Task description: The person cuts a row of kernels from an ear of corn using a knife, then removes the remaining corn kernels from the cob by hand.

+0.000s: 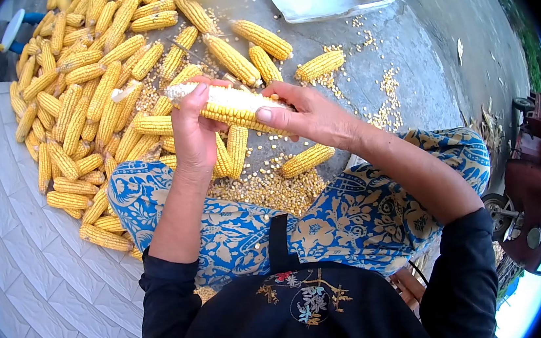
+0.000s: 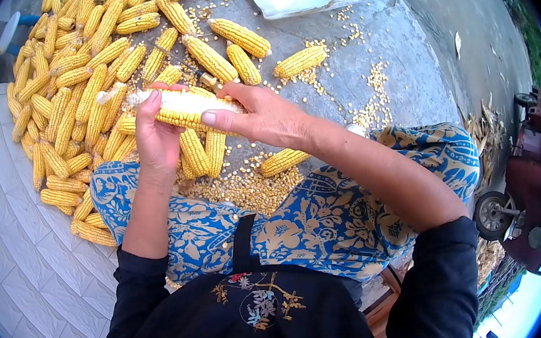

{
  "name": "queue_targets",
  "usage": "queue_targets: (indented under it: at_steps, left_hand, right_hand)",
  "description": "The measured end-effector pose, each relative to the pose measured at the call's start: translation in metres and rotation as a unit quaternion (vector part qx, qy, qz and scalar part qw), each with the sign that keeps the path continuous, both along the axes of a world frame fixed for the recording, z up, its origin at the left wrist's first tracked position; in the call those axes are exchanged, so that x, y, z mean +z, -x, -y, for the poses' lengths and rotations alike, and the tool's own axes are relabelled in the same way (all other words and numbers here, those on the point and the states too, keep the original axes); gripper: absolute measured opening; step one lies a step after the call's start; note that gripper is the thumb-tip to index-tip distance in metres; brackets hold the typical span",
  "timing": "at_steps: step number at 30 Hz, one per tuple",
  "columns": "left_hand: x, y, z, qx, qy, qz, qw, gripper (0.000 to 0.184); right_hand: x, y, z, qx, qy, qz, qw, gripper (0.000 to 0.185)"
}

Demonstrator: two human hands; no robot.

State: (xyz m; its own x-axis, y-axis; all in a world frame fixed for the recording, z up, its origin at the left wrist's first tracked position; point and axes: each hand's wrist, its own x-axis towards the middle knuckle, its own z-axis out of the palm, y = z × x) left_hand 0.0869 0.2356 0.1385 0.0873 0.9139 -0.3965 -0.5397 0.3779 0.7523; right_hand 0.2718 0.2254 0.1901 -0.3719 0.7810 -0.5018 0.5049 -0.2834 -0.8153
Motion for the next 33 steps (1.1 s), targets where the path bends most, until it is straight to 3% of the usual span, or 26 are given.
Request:
queue_targets:
  at_steps: [3, 7, 9, 11, 13, 15, 17, 19, 21, 22, 23, 25, 27, 31, 33]
  left_hand:
    - [-0.001, -0.001, 0.0, -0.008, 0.007, 0.023, 1.0, 0.024]
    - [0.005, 0.001, 0.002, -0.027, -0.042, 0.041, 0.998, 0.021]
    - [0.01, 0.001, 0.005, -0.048, -0.084, -0.002, 0.995, 0.021]
    - [0.014, 0.001, 0.007, -0.063, -0.115, -0.017, 0.991, 0.021]
    - [0.013, 0.002, 0.007, -0.075, -0.146, -0.034, 0.986, 0.021]
    - [0.01, 0.006, 0.006, -0.085, -0.164, -0.013, 0.983, 0.021]
    - [0.008, 0.016, 0.001, -0.081, -0.16, 0.009, 0.984, 0.021]
    - [0.008, 0.018, -0.001, -0.076, -0.155, 0.031, 0.985, 0.021]
    - [0.01, 0.017, -0.004, 0.02, -0.066, 0.072, 0.995, 0.02]
    - [0.01, 0.019, -0.004, 0.031, -0.041, 0.084, 0.995, 0.019]
    - [0.008, 0.022, -0.006, 0.03, -0.042, 0.084, 0.995, 0.019]
    - [-0.002, 0.027, -0.007, 0.006, -0.014, 0.149, 0.989, 0.02]
    - [-0.015, 0.03, -0.007, -0.015, -0.009, 0.183, 0.983, 0.02]
    - [-0.006, 0.022, -0.003, -0.021, -0.021, 0.217, 0.976, 0.018]
    - [-0.007, 0.022, -0.003, -0.034, -0.051, 0.204, 0.977, 0.018]
  right_hand:
    - [-0.004, -0.001, -0.001, 0.022, -0.047, 0.038, 0.998, 0.062]
    - [-0.015, -0.002, 0.002, -0.009, -0.084, 0.004, 0.996, 0.056]
    - [-0.017, -0.005, 0.001, -0.14, 0.122, -0.035, 0.982, 0.051]
    - [-0.027, -0.007, -0.001, -0.158, 0.149, -0.064, 0.974, 0.05]
    - [-0.031, -0.006, -0.001, -0.225, 0.247, -0.103, 0.937, 0.052]
    - [-0.035, -0.011, -0.003, -0.198, 0.283, -0.131, 0.929, 0.055]
    - [-0.034, -0.012, -0.006, -0.182, 0.388, -0.256, 0.866, 0.064]
    - [-0.022, -0.011, -0.007, -0.153, 0.376, -0.258, 0.877, 0.069]
    - [-0.007, -0.005, -0.01, -0.123, 0.237, -0.211, 0.94, 0.069]
    - [-0.002, -0.009, -0.012, -0.042, 0.171, -0.138, 0.975, 0.068]
    - [0.0, -0.005, -0.009, -0.042, 0.17, -0.138, 0.975, 0.068]
    - [0.005, 0.005, -0.001, -0.068, 0.004, -0.034, 0.997, 0.065]
    - [0.005, 0.002, -0.004, -0.035, 0.01, -0.014, 0.999, 0.061]
    - [0.003, 0.004, -0.002, -0.116, 0.032, -0.042, 0.992, 0.052]
    - [0.004, 0.003, -0.002, -0.184, 0.114, -0.103, 0.971, 0.049]
